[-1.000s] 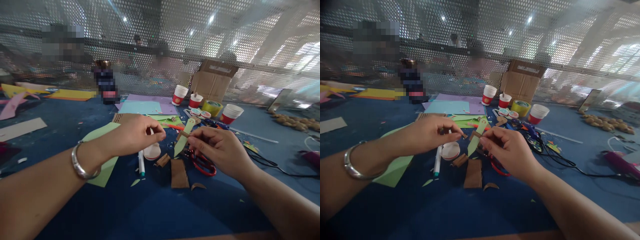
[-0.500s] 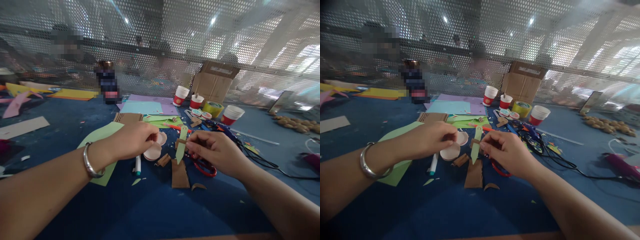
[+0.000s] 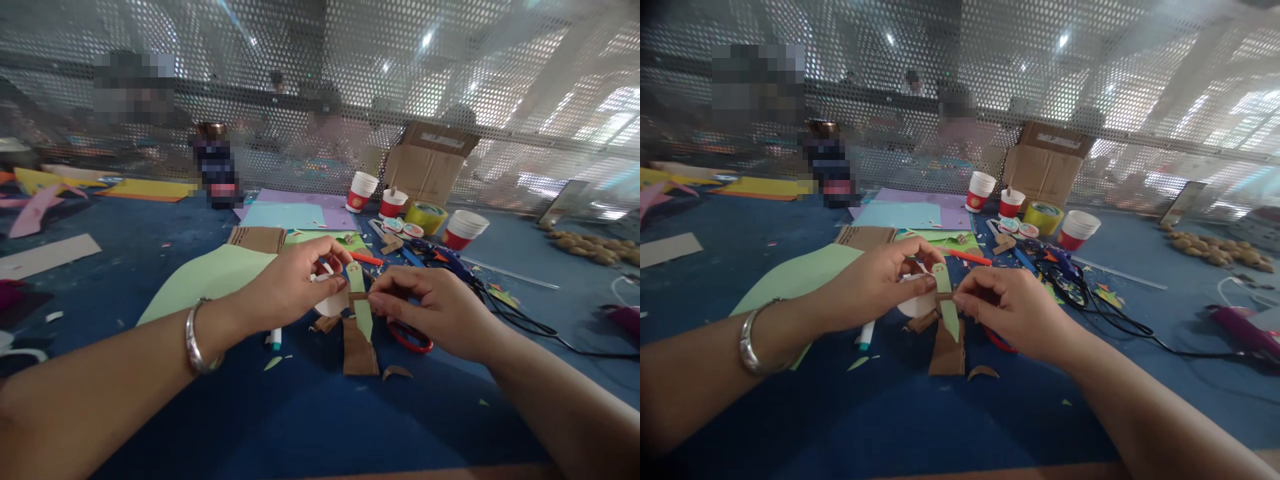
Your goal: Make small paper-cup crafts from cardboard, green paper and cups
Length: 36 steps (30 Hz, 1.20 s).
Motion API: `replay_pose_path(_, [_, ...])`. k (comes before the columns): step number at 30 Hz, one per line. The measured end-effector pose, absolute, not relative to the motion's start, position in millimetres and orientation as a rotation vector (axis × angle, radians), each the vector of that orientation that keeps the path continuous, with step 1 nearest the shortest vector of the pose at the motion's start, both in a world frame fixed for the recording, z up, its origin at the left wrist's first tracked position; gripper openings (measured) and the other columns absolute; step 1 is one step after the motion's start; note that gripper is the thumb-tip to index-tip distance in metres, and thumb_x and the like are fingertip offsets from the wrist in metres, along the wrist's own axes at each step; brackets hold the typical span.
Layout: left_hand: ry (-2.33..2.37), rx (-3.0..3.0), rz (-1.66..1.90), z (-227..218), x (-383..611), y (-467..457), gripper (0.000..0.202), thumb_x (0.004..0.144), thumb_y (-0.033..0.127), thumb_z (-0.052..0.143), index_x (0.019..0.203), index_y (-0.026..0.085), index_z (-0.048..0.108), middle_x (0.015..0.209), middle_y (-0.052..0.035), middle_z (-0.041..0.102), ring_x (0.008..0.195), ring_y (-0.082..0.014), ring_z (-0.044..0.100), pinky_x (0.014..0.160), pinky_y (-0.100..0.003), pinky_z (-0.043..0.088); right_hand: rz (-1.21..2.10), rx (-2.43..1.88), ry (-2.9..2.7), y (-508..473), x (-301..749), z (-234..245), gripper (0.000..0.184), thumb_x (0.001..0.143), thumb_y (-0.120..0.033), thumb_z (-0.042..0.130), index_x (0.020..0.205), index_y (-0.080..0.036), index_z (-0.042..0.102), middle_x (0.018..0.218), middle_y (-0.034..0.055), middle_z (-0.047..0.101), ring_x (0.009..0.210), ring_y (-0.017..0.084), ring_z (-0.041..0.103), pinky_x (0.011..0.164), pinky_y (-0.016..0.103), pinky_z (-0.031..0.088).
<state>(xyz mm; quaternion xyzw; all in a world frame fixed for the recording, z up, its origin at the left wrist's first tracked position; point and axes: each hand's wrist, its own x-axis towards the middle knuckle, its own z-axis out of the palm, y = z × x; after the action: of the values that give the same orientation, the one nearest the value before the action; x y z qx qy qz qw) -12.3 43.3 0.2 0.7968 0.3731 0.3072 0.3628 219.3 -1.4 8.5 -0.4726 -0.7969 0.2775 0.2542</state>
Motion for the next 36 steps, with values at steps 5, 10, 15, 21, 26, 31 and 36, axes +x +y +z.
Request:
replay_pose_path(5, [0.986,1.665,0.904,-10,-5,42,0.04,0.079,0.03,0.075,0.112,0.021,0.054,0.091,-0.0017,0.066,0.076,-0.0162,0.065,0.066,-0.027,0.049,0.768,-1.269,-2.145,-2,221,7,0.023,0.097,-0.036,0.059,0.085,-0.02,0.07,0.074,-0.0004,0.068,0.067,0.013,0.06,0.062,0.023,0.045])
replay_pose_path(10, [0.958,1.39,0.938,-10,4,33,0.042,0.073,0.021,0.077,0.109,0.022,0.054,0.083,0.0009,0.068,0.07,-0.0157,0.066,0.062,-0.026,0.049,0.83,-1.258,-2.112,-2,218,4,0.024,0.097,-0.039,0.059,0.088,-0.02,0.071,0.075,0.0009,0.069,0.067,0.014,0.062,0.063,0.023,0.048])
replay_pose_path(15, [0.884,1.024,0.897,0,8,25,0.022,0.082,0.022,0.069,0.102,0.018,0.061,0.08,-0.0029,0.07,0.069,-0.0153,0.066,0.064,-0.027,0.052,0.831,-1.261,-2.065,-1,216,3,0.026,0.096,-0.039,0.06,0.084,-0.019,0.07,0.074,0.0007,0.067,0.065,0.013,0.06,0.061,0.023,0.048])
replay_pose_path(21, [0.825,0.948,0.838,8,8,19,0.03,0.081,0.008,0.067,0.108,0.018,0.062,0.083,-0.0021,0.07,0.071,-0.0125,0.065,0.068,-0.024,0.051,0.795,-1.302,-2.051,-1,220,4,0.027,0.096,-0.039,0.06,0.081,-0.019,0.068,0.07,-0.0009,0.064,0.062,0.012,0.055,0.056,0.023,0.041])
replay_pose_path(26, [0.814,0.998,0.801,4,11,14,0.043,0.08,0.005,0.065,0.118,0.022,0.053,0.082,0.0004,0.068,0.067,-0.0123,0.063,0.058,-0.023,0.044,0.632,-1.317,-2.107,-2,217,6,0.021,0.096,-0.034,0.061,0.082,-0.02,0.069,0.071,-0.0023,0.065,0.064,0.012,0.054,0.058,0.024,0.039])
replay_pose_path(31, [0.84,1.021,0.731,1,11,13,0.039,0.084,0.004,0.063,0.115,0.022,0.05,0.083,0.0032,0.063,0.068,-0.0105,0.061,0.059,-0.023,0.041,0.626,-1.305,-2.151,-3,215,5,0.018,0.095,-0.03,0.061,0.083,-0.02,0.069,0.075,-0.0026,0.066,0.069,0.012,0.056,0.063,0.023,0.039])
replay_pose_path(36, [0.834,1.092,0.677,3,12,11,0.028,0.086,0.0,0.061,0.106,0.017,0.051,0.09,0.0001,0.064,0.075,-0.0097,0.059,0.065,-0.023,0.043,0.637,-1.293,-2.151,-2,214,1,0.018,0.094,-0.03,0.062,0.082,-0.02,0.07,0.075,-0.0026,0.067,0.069,0.012,0.057,0.063,0.023,0.04])
